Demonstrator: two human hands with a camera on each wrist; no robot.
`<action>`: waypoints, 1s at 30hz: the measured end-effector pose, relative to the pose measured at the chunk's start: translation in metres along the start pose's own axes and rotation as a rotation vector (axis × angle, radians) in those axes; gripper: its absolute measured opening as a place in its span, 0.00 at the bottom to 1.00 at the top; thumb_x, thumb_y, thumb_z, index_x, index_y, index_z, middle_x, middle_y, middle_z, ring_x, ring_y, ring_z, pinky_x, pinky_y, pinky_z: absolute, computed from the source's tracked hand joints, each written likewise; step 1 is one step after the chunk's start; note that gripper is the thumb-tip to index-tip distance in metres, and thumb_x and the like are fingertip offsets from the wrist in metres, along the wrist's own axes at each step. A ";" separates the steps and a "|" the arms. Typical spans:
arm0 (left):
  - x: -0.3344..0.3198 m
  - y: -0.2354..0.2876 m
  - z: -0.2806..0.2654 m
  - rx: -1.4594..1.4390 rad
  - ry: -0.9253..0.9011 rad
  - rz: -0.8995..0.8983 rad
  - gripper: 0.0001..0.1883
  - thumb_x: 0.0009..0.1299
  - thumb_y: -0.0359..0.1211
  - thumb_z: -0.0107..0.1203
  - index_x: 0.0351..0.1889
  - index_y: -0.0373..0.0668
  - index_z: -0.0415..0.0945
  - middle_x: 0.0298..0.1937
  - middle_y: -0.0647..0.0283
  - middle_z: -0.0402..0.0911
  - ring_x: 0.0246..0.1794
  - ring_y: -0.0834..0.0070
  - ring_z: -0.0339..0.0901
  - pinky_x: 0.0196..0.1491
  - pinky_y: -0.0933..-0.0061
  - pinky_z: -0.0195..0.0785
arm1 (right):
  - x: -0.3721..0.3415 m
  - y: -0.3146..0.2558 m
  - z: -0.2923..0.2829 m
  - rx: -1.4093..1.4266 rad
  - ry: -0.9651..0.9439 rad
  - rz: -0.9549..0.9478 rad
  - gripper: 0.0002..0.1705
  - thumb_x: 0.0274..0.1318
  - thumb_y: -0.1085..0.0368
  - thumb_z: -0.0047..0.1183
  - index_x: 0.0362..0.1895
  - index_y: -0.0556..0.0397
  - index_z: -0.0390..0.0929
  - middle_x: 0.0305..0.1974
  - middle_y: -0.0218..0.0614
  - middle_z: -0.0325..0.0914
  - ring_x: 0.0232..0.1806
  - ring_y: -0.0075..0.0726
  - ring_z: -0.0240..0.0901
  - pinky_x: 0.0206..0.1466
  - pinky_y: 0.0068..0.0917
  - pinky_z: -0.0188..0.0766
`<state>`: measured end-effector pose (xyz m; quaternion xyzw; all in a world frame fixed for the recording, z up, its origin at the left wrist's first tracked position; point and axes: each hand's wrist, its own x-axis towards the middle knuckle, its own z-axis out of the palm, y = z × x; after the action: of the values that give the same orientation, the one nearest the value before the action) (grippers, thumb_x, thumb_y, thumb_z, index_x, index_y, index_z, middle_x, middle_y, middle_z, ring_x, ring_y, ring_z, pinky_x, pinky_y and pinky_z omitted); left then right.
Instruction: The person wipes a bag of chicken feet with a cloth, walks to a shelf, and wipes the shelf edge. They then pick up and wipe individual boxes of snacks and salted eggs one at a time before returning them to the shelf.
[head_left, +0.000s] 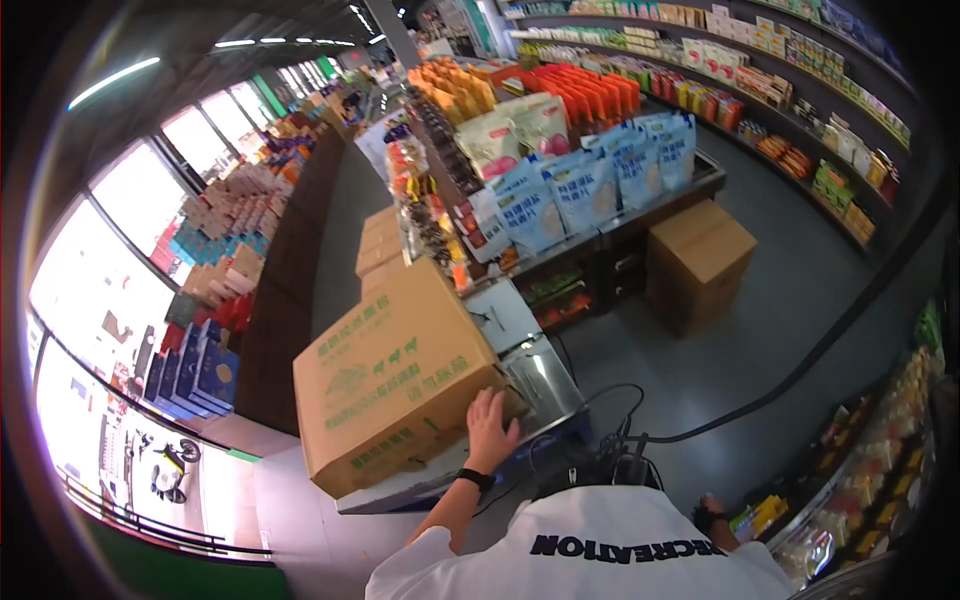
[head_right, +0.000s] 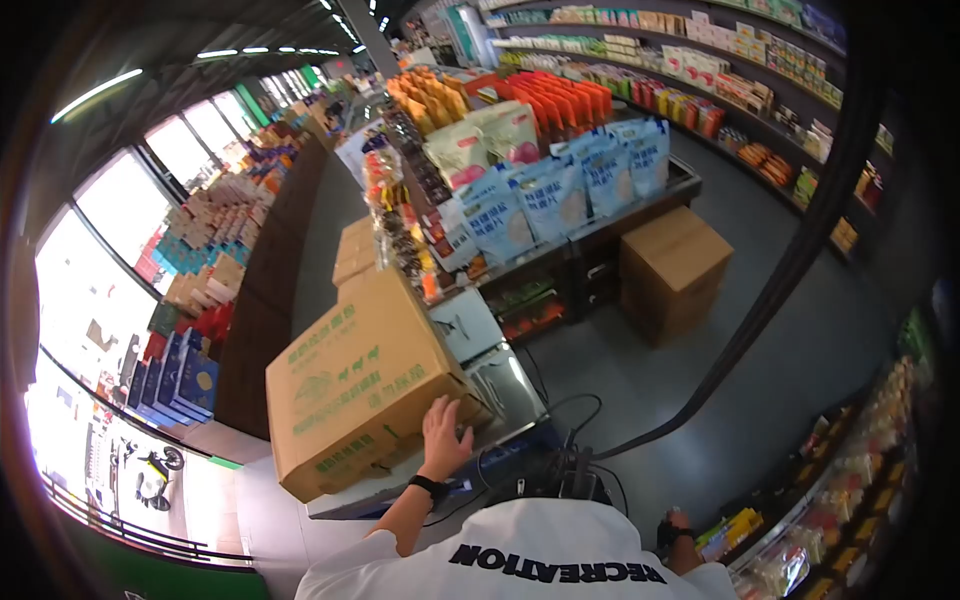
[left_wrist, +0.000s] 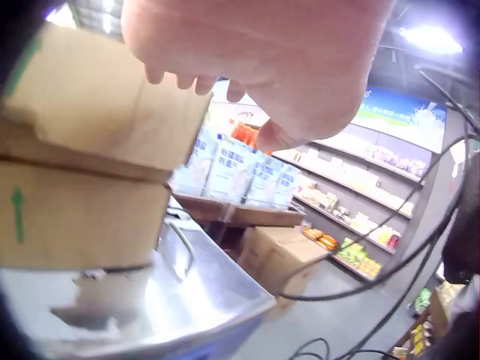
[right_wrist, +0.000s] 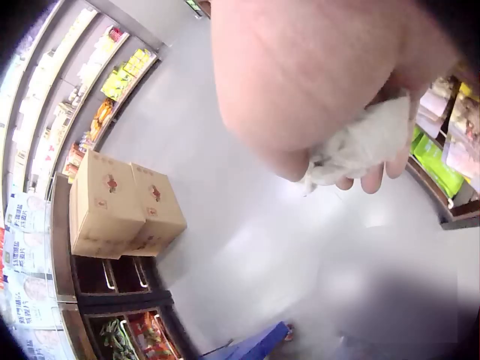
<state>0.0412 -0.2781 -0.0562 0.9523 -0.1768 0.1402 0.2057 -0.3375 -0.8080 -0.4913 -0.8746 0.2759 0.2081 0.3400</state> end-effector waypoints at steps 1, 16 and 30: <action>-0.007 0.008 0.016 -0.017 -0.021 -0.001 0.33 0.57 0.37 0.60 0.61 0.38 0.64 0.64 0.47 0.63 0.68 0.51 0.56 0.69 0.51 0.46 | -0.002 -0.059 -0.015 -0.457 -0.061 -0.127 0.14 0.55 0.56 0.47 0.41 0.47 0.77 0.35 0.46 0.79 0.36 0.53 0.78 0.36 0.49 0.74; 0.004 0.059 0.202 -0.297 -0.433 -0.143 0.31 0.56 0.39 0.61 0.59 0.39 0.68 0.62 0.46 0.65 0.64 0.49 0.60 0.65 0.52 0.53 | 0.046 -0.023 -0.140 -0.260 0.014 0.046 0.16 0.50 0.51 0.51 0.35 0.46 0.81 0.35 0.46 0.80 0.39 0.56 0.77 0.42 0.49 0.74; 0.079 0.081 0.294 -0.277 -0.616 -0.672 0.29 0.58 0.46 0.56 0.56 0.40 0.71 0.57 0.47 0.70 0.61 0.51 0.66 0.61 0.52 0.60 | 0.189 -0.018 -0.337 -0.015 -0.126 0.080 0.23 0.56 0.50 0.46 0.39 0.58 0.78 0.35 0.51 0.80 0.41 0.58 0.77 0.45 0.46 0.74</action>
<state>0.1370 -0.4989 -0.2597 0.9175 0.0713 -0.2480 0.3028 -0.1231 -1.1004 -0.3569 -0.8507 0.2871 0.2781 0.3414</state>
